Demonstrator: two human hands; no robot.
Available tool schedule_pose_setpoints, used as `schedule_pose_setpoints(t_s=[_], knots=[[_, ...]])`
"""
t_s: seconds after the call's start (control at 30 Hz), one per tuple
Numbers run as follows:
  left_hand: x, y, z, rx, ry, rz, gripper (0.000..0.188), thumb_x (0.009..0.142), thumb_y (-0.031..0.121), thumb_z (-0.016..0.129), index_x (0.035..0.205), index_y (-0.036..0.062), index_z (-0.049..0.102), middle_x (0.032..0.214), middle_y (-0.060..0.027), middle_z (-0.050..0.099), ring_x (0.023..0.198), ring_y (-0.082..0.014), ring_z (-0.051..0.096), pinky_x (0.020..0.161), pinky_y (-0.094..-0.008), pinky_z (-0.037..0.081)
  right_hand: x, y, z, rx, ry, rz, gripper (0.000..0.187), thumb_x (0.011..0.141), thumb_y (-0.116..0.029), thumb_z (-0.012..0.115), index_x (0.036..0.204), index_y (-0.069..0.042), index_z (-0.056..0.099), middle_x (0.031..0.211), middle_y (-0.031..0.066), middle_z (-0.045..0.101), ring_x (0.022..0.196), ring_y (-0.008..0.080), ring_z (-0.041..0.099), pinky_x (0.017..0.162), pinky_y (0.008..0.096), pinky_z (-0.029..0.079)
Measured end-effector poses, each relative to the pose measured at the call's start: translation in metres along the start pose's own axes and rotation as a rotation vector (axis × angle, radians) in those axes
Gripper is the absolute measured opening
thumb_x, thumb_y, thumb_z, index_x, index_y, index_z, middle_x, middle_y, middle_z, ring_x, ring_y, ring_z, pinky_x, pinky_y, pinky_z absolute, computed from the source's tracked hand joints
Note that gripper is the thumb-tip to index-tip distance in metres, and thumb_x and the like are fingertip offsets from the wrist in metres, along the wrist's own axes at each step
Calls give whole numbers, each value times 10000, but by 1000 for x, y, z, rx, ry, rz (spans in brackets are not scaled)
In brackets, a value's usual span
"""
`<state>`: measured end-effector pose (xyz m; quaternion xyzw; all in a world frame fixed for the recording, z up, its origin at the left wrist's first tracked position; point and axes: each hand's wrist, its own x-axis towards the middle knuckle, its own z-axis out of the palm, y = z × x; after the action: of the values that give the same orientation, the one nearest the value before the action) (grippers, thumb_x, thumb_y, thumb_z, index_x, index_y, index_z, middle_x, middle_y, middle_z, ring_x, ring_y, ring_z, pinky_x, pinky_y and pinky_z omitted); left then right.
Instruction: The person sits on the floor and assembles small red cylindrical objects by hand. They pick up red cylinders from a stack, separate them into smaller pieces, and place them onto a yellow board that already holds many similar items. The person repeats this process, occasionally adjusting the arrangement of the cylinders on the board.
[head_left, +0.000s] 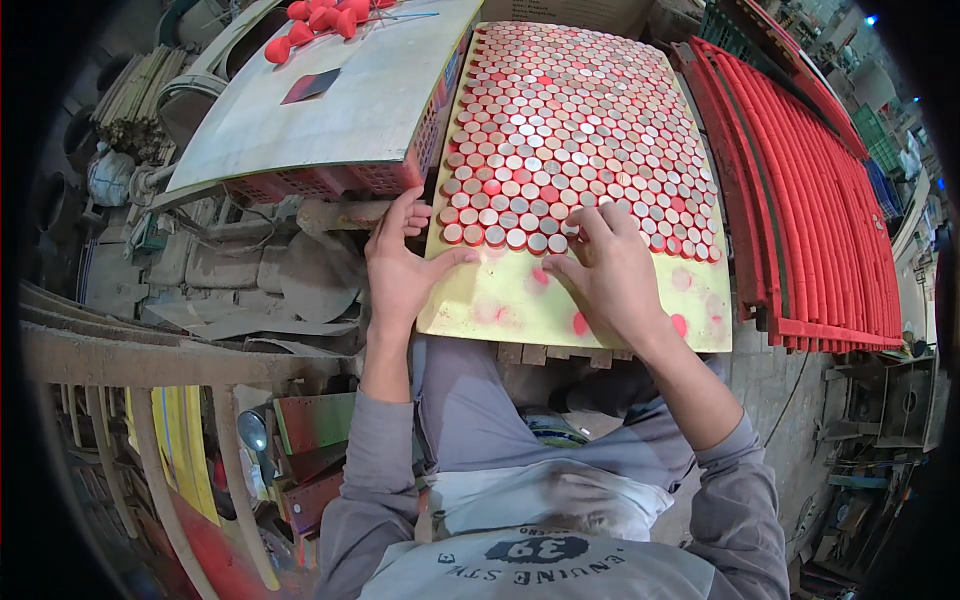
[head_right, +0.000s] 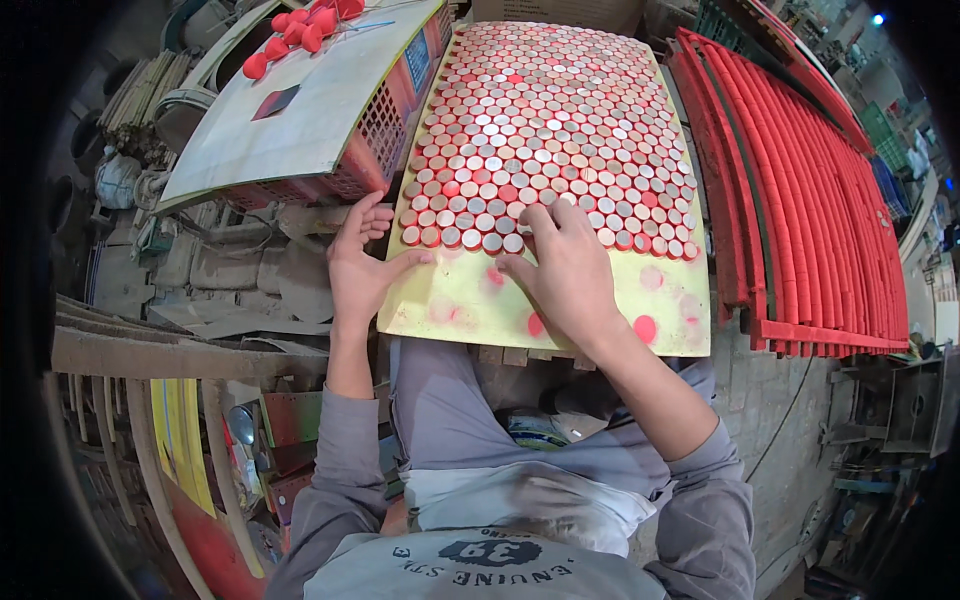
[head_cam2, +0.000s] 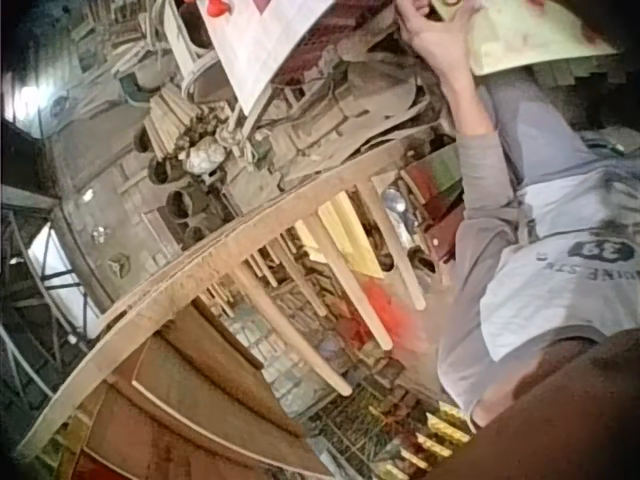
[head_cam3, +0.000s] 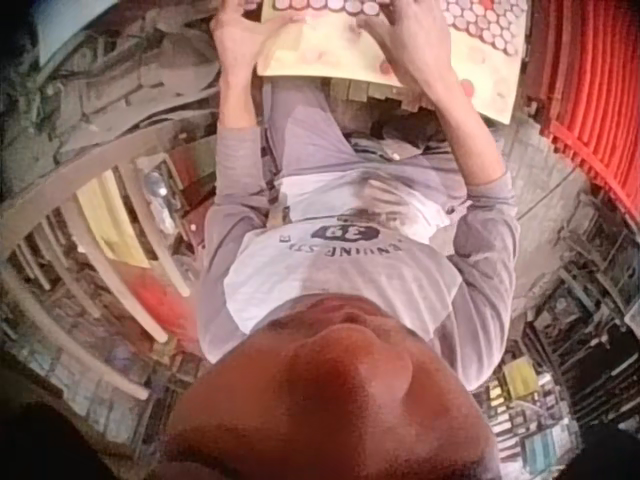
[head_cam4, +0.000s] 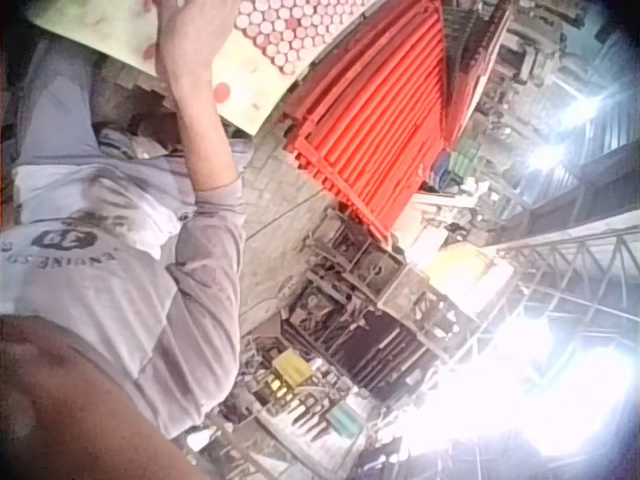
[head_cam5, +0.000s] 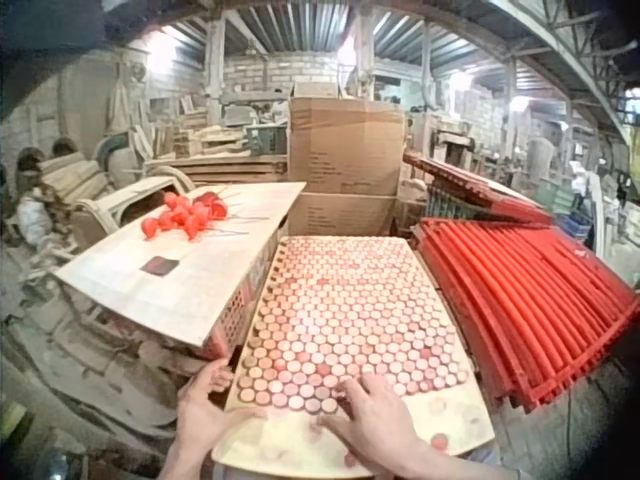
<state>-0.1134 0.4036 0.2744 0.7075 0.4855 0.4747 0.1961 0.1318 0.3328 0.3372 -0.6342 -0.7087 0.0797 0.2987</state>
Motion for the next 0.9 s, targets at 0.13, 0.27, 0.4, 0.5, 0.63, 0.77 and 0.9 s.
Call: schedule_pose_setpoints(t_s=[0.13,0.27,0.4,0.5,0.63,0.77,0.9], knots=[[3,0,1,24,-24,-56,861,576,219,970,1326,60,576,956,-49,710,871,-136,649,795,-288,515,-5,6,8,69,-33,76,360,758,-218,834,978,-23,625,859,128,642,815,300,647,712,416,529],[5,-1,2,5,-39,-67,862,585,221,966,1336,69,571,923,-27,695,835,-118,615,777,-279,501,-5,6,18,81,12,85,290,782,-210,819,916,-19,646,816,128,667,759,299,661,669,411,533],[5,-3,3,-19,-31,-64,886,552,253,977,1320,75,573,893,-36,681,806,-148,607,768,-308,510,-5,7,22,60,40,81,305,776,-224,825,924,-24,648,822,122,667,765,299,661,671,410,534],[5,-3,4,-28,-30,-82,931,508,286,991,1315,77,574,878,-46,667,787,-170,603,779,-329,516,-6,2,20,22,56,68,330,757,-242,837,920,-25,650,819,115,661,760,294,661,670,407,536],[6,6,8,31,-32,-97,993,465,328,1002,1319,71,566,906,-64,625,812,-195,588,807,-354,517,-2,-1,18,9,62,63,340,740,-245,843,914,-26,649,817,107,653,759,285,661,664,402,536],[6,13,14,101,-7,-56,1005,471,352,1005,1317,40,561,890,-39,568,800,-172,544,769,-318,501,2,2,18,-27,61,61,347,729,-204,852,923,-7,643,789,84,634,717,233,638,661,363,524],[7,13,15,119,-10,-57,1014,467,356,1006,1315,30,558,892,-47,555,811,-181,538,770,-322,502,0,2,19,-4,83,22,365,717,-209,861,921,0,642,800,99,630,725,245,632,671,370,523]])
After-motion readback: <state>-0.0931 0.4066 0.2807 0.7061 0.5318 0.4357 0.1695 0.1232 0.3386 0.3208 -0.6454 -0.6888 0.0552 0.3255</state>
